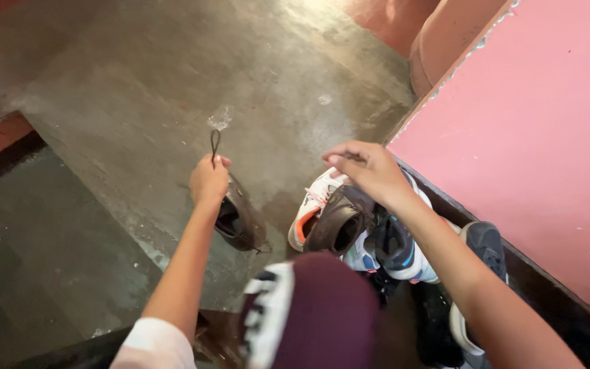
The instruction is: The person organizes a collection of shoes on a shelf and floor, then ties the laces of several pairs. They move shoes between the shelf and floor, arrange them, and tie laces on multiple pairs including dark and light-colored sneakers.
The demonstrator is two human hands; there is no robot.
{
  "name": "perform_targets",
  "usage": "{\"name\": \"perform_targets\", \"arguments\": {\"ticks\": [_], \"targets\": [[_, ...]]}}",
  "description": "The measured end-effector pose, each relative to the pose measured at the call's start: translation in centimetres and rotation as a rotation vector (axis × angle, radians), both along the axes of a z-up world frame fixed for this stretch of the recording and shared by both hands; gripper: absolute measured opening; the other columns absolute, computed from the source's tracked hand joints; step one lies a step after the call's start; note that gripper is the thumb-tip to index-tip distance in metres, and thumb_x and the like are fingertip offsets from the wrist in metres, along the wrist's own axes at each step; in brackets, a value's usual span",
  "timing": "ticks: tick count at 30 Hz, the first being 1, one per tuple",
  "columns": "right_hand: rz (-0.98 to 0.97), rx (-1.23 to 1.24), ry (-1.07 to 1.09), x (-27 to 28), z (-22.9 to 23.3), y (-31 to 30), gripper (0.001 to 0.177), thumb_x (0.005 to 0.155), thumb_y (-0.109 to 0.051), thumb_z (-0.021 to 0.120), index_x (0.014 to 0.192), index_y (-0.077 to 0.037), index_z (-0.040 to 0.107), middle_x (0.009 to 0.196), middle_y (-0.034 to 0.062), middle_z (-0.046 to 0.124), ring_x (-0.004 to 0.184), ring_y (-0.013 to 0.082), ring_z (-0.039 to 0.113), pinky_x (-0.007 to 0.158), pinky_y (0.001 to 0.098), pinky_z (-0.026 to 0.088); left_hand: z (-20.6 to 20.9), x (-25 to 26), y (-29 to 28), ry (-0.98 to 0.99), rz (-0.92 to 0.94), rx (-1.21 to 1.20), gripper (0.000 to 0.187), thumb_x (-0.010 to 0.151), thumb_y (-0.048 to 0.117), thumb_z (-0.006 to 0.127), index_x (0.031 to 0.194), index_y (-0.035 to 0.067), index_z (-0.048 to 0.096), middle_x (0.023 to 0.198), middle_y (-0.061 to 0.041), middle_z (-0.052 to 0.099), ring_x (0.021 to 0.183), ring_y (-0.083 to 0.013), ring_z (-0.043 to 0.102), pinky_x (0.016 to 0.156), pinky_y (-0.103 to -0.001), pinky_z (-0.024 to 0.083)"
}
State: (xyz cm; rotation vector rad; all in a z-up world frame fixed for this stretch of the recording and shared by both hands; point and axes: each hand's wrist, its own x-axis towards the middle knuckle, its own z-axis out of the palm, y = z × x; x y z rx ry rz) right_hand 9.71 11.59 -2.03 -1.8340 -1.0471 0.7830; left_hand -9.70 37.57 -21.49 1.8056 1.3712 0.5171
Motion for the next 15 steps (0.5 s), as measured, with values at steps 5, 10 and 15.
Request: {"name": "perform_targets", "arguments": {"ticks": [5,10,15], "targets": [[-0.302,-0.445,-0.567,-0.3,-7.9,-5.1,0.043,0.096,-0.047,0.061,0.11,-0.009,0.074,0.097,0.0145,0.077,0.086,0.0296,0.074,0.078,0.042,0.056,-6.4,1.2,2.6,0.513,-0.183,-0.01,0.072,0.069,0.031,0.081,0.129,0.0,0.056,0.128,-0.025,0.06,0.12,-0.0413,0.059,0.1,-0.059,0.04],[-0.497,-0.798,-0.162,-4.0,-17.2,-8.1,0.094,0.093,-0.081,0.047,0.101,0.009,0.073,0.083,0.0204,0.076,0.068,0.0312,0.073,0.064,0.0393,0.058,-1.7,3.3,3.4,0.378,-0.344,0.188,0.058,0.077,0.028,0.07,0.122,-0.007,0.062,0.122,-0.031,0.066,0.119,-0.0442,0.062,0.099,-0.049,0.049],[-0.539,-0.405,0.308,-3.8,-23.6,-10.7,0.072,0.089,-0.063,0.055,0.089,0.007,0.069,0.069,0.0161,0.074,0.056,0.0269,0.074,0.054,0.0405,0.059,11.1,5.7,0.9,0.169,-0.577,0.176,0.053,0.089,0.041,0.064,0.127,0.003,0.063,0.127,-0.022,0.066,0.121,-0.0374,0.063,0.1,-0.046,0.049]]}}
